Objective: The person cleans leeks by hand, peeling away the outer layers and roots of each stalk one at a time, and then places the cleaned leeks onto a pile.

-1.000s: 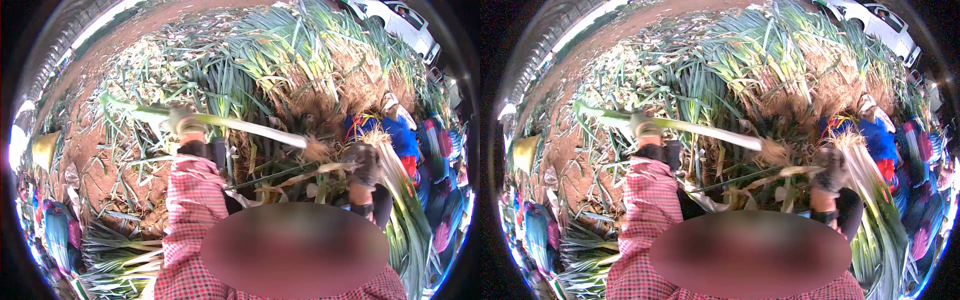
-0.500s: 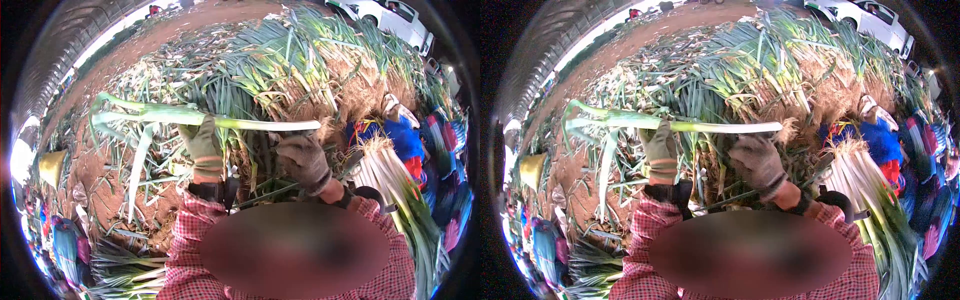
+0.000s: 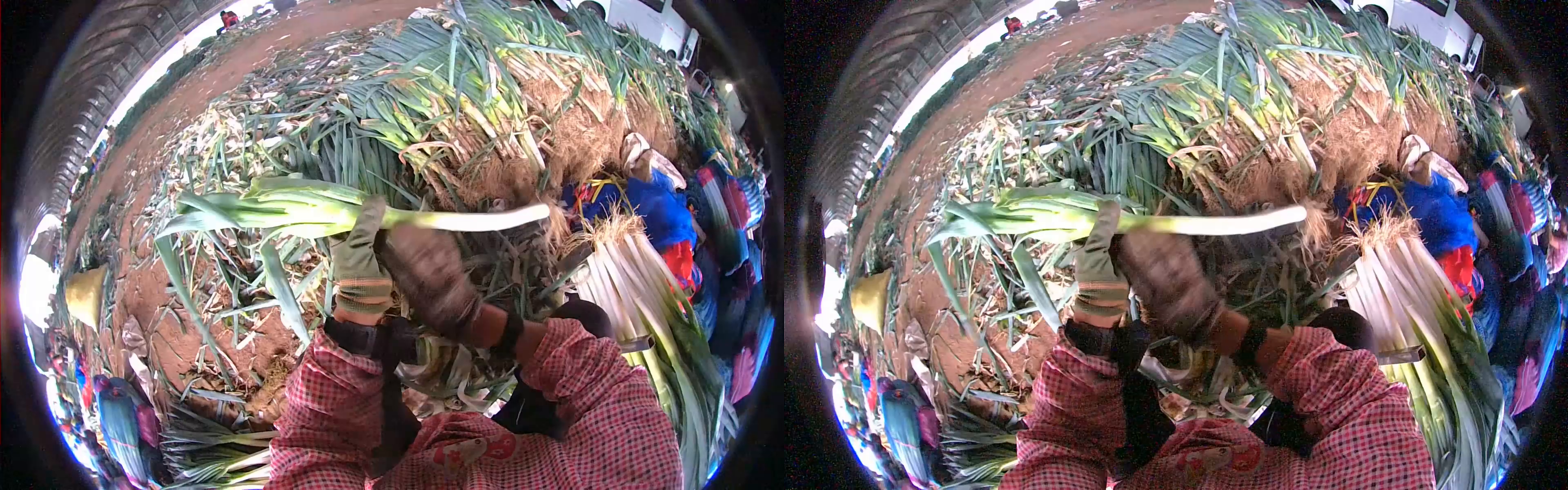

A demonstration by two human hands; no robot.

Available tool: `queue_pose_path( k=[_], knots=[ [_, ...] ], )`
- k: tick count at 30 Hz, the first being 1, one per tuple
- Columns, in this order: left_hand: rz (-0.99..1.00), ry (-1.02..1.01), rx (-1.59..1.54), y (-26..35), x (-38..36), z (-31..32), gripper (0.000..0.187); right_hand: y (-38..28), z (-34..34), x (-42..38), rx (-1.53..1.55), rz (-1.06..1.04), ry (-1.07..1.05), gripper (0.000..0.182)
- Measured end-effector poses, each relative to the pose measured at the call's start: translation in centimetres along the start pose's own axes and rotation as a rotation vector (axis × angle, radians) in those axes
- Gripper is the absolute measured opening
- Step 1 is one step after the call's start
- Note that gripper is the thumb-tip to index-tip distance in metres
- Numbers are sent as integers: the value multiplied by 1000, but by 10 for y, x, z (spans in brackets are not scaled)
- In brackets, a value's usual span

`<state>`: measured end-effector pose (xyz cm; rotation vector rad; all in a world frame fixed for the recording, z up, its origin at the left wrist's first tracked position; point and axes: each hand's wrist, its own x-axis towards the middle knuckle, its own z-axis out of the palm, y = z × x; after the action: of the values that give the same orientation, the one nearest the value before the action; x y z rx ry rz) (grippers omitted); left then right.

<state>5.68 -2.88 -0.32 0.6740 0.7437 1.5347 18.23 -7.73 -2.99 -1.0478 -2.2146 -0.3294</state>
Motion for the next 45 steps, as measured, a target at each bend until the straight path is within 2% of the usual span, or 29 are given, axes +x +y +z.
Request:
queue_pose_path(
  k=[1, 2, 3, 4, 5, 7, 8, 9, 11, 12, 13, 16, 18, 20, 21, 22, 25, 27, 29, 31, 33, 35, 36, 37, 38, 39, 41, 44, 45],
  knots=[
    [-22, 53, 95, 1, 0, 1, 30, 0, 3, -3, 2, 8, 4, 49],
    [77, -30, 124, 1, -1, 3, 29, 1, 2, -3, 252, 17, 70, 50],
    [72, -40, 128, 0, -1, 8, 29, 3, -1, -4, 499, 24, 138, 51],
    [62, -42, 16, -2, -3, 16, 29, 14, -8, -3, 323, 9, 150, 50],
    [55, -38, -99, -2, -6, 25, 28, 18, -20, 5, 318, 6, 149, 50],
    [24, -26, -56, -14, -5, 23, 35, 22, -42, 17, 44, 207, 113, 57],
    [-78, -116, -259, -12, -9, 28, 33, 21, -45, 20, 9, 286, 81, 67],
    [-182, -210, -461, -11, -14, 35, 32, 21, -42, 19, 6, 287, 83, 67],
    [-201, -108, -370, -17, -29, 47, 42, 23, -27, 13, 119, 275, 141, 76],
    [-154, -93, -313, -27, -30, 46, 42, 22, -28, 21, 496, 48, 170, 77],
    [-95, -97, -256, -38, -33, 44, 43, 4, -33, 21, 494, 85, 69, 79],
    [38, -168, -141, -61, -31, 36, 45, 12, -43, 19, 496, 134, 57, 75],
    [81, -218, -117, -64, -27, 35, 47, 37, -53, 19, 230, 26, -42, 73],
    [48, -178, -194, -59, -25, 33, 49, 65, -56, 12, 134, 139, 21, 71],
    [-10, -69, -267, -45, -31, 38, 46, 92, -46, 2, 2, 210, 83, 68],
    [27, -156, -238, -32, -32, 44, 41, 123, -28, -12, -48, 380, 176, 68],
    [166, -243, -247, -27, -28, 31, 39, 162, -55, -10, -303, 1267, 27, 68],
    [201, -295, -233, -28, -28, 29, 39, 156, -58, -16, -414, 859, 373, 66],
    [150, -121, -150, -38, -28, 27, 37, 122, -49, -9, -318, 583, 319, 63],
    [-14, 93, -150, -40, -36, 40, 39, 73, -52, 7, -151, 309, 319, 61],
    [171, -54, 15, -61, -35, 35, 40, 49, -60, 18, -100, 244, 157, 59],
    [285, -124, 106, -71, -32, 27, 41, 68, -54, 11, -76, 280, 156, 52],
    [300, -130, 127, -55, -35, 38, 40, 86, -56, 12, -154, 426, -159, 49],
    [43, -132, -144, -35, -44, 47, 39, 105, -58, 12, -226, 560, -474, 45],
    [142, -232, -176, -37, -34, 32, 39, 129, -57, 10, -148, 914, -353, 42],
    [138, -159, -182, -34, -28, 25, 42, 153, -53, 1, -56, 1261, -218, 39],
    [201, -80, -158, -26, -20, 15, 45, 195, -40, -41, -566, 1117, 265, 40],
    [250, -112, -216, -18, -10, 5, 44, 200, -41, -48, -427, 1103, 553, 44],
    [255, -110, -219, -16, -9, 5, 44, 195, -37, -47, -426, 1096, 553, 44]
  ],
)
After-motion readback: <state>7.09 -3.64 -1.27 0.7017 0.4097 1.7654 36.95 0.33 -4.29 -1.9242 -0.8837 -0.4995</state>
